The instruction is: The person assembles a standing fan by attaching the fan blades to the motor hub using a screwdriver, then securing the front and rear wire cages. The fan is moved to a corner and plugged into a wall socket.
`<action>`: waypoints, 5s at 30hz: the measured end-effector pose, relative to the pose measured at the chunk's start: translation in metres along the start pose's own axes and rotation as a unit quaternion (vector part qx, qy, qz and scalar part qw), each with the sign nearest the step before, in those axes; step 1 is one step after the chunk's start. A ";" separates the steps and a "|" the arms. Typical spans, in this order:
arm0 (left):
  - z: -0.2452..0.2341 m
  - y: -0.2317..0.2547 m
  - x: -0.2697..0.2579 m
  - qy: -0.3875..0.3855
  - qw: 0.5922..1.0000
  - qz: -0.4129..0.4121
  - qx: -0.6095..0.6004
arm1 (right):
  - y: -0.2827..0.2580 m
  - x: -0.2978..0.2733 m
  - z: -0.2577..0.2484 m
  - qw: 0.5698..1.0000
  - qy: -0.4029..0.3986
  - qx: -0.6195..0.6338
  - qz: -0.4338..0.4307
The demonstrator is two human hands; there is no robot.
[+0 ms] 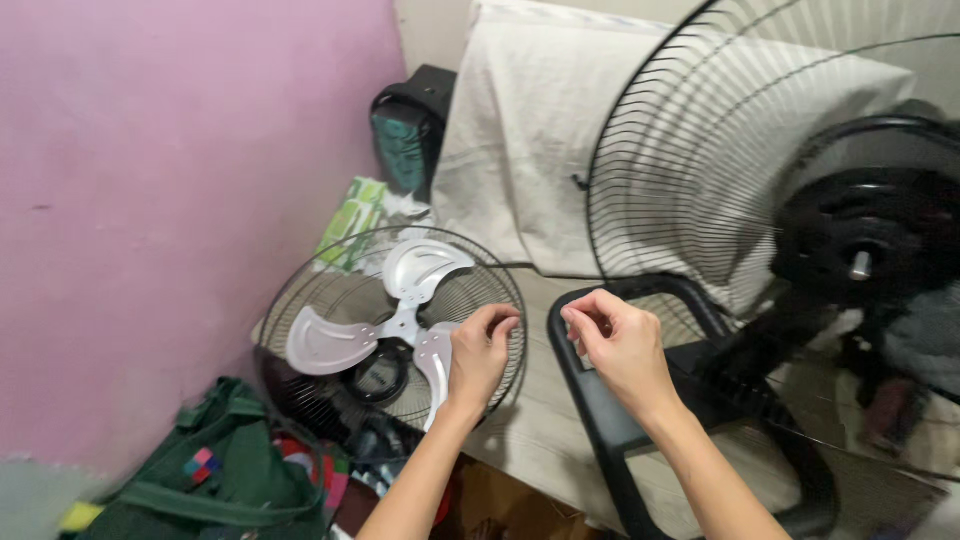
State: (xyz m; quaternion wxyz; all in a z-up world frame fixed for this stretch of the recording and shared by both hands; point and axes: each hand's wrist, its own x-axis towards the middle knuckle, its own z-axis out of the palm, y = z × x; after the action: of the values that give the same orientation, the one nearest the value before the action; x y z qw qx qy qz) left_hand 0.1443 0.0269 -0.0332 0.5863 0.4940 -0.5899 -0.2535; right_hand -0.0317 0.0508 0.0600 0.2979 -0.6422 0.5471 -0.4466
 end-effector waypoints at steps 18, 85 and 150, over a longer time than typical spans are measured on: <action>-0.152 -0.094 0.013 -0.106 0.939 -0.050 0.324 | 0.087 0.047 0.170 0.977 -0.174 -0.123 -0.030; -0.099 -0.089 0.136 -0.149 0.977 -0.094 -0.121 | -0.058 0.055 0.073 0.939 0.070 -0.285 -0.181; 0.152 0.115 -0.025 -0.270 0.945 -0.033 -0.180 | 0.073 -0.176 -0.247 0.920 0.390 -0.019 0.033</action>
State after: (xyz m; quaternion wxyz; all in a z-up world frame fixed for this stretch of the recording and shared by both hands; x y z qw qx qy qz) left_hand -0.0358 0.0504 0.0291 0.4757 0.3124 -0.6539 -0.4985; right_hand -0.2864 0.2311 0.0575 0.0629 -0.4044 0.6492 -0.6411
